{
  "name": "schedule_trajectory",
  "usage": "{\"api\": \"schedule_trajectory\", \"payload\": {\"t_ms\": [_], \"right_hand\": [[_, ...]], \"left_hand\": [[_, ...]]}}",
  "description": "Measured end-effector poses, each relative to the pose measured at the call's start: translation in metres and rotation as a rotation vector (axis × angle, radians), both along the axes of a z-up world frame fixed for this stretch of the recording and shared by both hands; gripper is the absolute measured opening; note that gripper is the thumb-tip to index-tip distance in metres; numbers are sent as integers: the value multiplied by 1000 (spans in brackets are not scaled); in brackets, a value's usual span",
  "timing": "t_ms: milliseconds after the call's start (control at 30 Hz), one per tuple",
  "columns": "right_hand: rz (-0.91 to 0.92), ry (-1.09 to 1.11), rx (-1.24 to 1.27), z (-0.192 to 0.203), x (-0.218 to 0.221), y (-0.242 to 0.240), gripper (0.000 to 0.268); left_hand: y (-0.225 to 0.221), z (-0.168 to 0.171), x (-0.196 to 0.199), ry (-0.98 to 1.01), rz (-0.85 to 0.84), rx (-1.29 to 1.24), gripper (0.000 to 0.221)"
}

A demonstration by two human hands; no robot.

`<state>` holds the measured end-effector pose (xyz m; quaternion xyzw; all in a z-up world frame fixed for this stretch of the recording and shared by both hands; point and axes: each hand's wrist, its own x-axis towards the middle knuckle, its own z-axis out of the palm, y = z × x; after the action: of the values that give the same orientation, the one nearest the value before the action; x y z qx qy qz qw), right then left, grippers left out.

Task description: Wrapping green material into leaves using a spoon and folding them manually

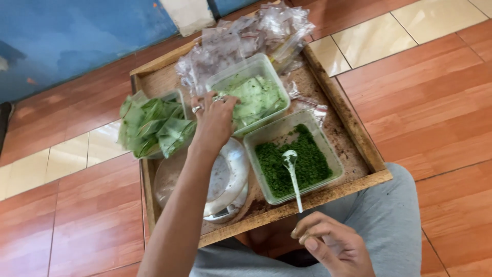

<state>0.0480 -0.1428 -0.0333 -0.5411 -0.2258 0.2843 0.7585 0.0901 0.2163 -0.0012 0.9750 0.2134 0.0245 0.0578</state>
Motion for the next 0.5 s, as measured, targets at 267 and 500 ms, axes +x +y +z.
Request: {"api": "schedule_trajectory", "payload": {"t_ms": [267, 500], "right_hand": [[-25, -75, 122, -1, 27, -11, 19], [-113, -154, 178, 3, 49, -23, 19]], "left_hand": [[-8, 17, 15, 336, 104, 30, 92], [12, 4, 7, 322, 29, 241, 76]]}}
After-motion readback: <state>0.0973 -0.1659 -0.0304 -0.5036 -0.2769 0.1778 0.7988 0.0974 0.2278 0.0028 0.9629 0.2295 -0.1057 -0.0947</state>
